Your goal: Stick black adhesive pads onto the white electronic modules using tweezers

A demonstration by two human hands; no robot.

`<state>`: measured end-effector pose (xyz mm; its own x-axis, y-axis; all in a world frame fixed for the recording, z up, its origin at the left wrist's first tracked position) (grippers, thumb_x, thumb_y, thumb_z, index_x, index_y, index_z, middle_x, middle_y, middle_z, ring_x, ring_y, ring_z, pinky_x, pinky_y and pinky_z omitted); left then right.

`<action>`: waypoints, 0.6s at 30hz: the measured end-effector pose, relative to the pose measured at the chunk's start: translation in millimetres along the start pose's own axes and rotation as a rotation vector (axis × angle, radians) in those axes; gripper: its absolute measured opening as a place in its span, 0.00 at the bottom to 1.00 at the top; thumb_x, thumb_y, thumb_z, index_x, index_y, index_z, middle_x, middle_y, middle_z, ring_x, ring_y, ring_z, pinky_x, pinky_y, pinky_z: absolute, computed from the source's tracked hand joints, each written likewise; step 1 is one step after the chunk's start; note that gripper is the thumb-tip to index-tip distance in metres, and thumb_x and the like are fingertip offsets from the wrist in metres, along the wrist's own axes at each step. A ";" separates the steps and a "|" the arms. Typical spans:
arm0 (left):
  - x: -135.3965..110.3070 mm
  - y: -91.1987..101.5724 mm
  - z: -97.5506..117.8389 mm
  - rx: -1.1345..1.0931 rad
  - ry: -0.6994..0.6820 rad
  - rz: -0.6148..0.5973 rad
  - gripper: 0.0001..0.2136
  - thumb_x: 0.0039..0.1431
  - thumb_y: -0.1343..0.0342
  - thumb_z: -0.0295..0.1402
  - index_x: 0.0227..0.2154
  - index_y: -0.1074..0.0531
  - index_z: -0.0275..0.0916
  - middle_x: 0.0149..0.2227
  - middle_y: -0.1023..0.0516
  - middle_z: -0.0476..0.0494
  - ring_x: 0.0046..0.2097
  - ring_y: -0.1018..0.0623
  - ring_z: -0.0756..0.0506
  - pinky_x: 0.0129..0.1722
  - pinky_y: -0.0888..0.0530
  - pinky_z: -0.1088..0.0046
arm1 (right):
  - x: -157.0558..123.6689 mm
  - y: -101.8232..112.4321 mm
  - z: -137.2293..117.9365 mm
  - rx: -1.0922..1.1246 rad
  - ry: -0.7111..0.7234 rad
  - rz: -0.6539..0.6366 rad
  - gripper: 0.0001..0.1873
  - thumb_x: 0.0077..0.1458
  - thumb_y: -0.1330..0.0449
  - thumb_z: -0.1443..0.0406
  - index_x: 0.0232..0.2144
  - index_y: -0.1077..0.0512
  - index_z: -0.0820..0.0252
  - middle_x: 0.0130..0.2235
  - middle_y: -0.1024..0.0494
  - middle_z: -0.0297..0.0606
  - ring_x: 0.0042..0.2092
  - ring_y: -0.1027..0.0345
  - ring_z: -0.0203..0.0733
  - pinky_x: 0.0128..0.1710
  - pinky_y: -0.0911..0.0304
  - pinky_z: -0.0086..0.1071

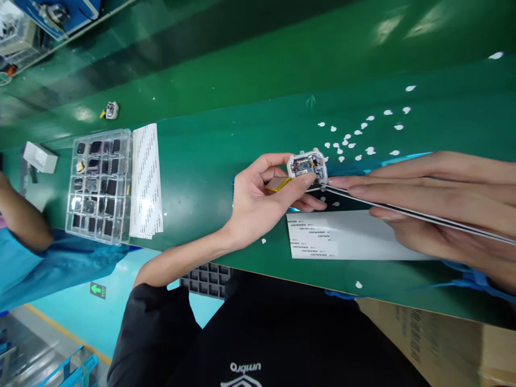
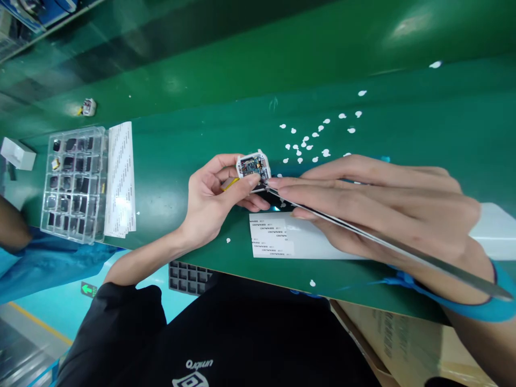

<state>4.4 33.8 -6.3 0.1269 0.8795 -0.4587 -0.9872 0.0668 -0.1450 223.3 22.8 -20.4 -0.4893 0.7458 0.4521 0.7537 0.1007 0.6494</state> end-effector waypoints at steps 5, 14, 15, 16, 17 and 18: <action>-0.4 1.3 0.1 0.024 0.005 -0.003 0.12 0.61 0.32 0.33 0.43 0.28 0.39 0.31 0.17 0.51 0.29 0.14 0.47 0.28 0.17 0.77 | 0.8 0.5 3.0 -0.015 -0.004 0.025 0.20 0.78 0.52 0.50 0.65 0.29 0.26 0.51 0.16 0.27 0.45 0.19 0.38 0.36 0.24 0.35; -0.7 0.7 0.6 0.012 0.008 -0.014 0.12 0.61 0.32 0.33 0.42 0.28 0.39 0.30 0.18 0.52 0.29 0.14 0.47 0.28 0.18 0.78 | 3.5 2.3 -4.4 0.025 -0.050 0.005 0.18 0.78 0.50 0.50 0.63 0.27 0.28 0.53 0.17 0.25 0.46 0.21 0.36 0.32 0.30 0.37; -1.0 0.4 1.1 -0.003 0.004 -0.017 0.12 0.60 0.32 0.32 0.42 0.28 0.39 0.30 0.19 0.52 0.29 0.14 0.48 0.27 0.18 0.78 | 3.8 3.2 -4.7 0.033 -0.049 0.013 0.18 0.78 0.49 0.50 0.63 0.27 0.28 0.53 0.17 0.25 0.47 0.21 0.36 0.34 0.29 0.37; -1.4 0.1 1.5 -0.017 0.001 -0.021 0.12 0.60 0.31 0.32 0.41 0.28 0.39 0.30 0.19 0.53 0.28 0.14 0.48 0.27 0.18 0.78 | 4.0 3.4 -4.5 0.044 -0.044 0.009 0.18 0.78 0.49 0.51 0.63 0.27 0.28 0.53 0.17 0.25 0.47 0.21 0.36 0.36 0.28 0.37; -1.7 -0.1 1.9 -0.028 0.001 -0.024 0.12 0.59 0.31 0.32 0.41 0.28 0.39 0.31 0.19 0.53 0.28 0.14 0.48 0.27 0.18 0.78 | 4.0 3.0 -4.0 0.058 -0.034 0.003 0.18 0.78 0.49 0.51 0.63 0.28 0.28 0.53 0.17 0.25 0.47 0.21 0.37 0.37 0.27 0.36; -2.0 -0.2 2.1 -0.033 0.004 -0.025 0.13 0.59 0.31 0.32 0.41 0.28 0.39 0.31 0.19 0.53 0.28 0.14 0.48 0.27 0.18 0.78 | 3.7 2.3 -3.0 0.070 -0.031 0.004 0.18 0.78 0.49 0.51 0.64 0.28 0.27 0.52 0.17 0.25 0.47 0.21 0.37 0.38 0.26 0.36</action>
<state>4.1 33.0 -3.5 0.1522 0.8760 -0.4577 -0.9799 0.0734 -0.1853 221.9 23.9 -15.4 -0.4736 0.7661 0.4346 0.7846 0.1428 0.6033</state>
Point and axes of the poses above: each hand's wrist, its own x-axis towards the middle knuckle, its own y-axis out of the back of the hand, z = x × y, the point moved 3 cm from there along x, towards the middle knuckle
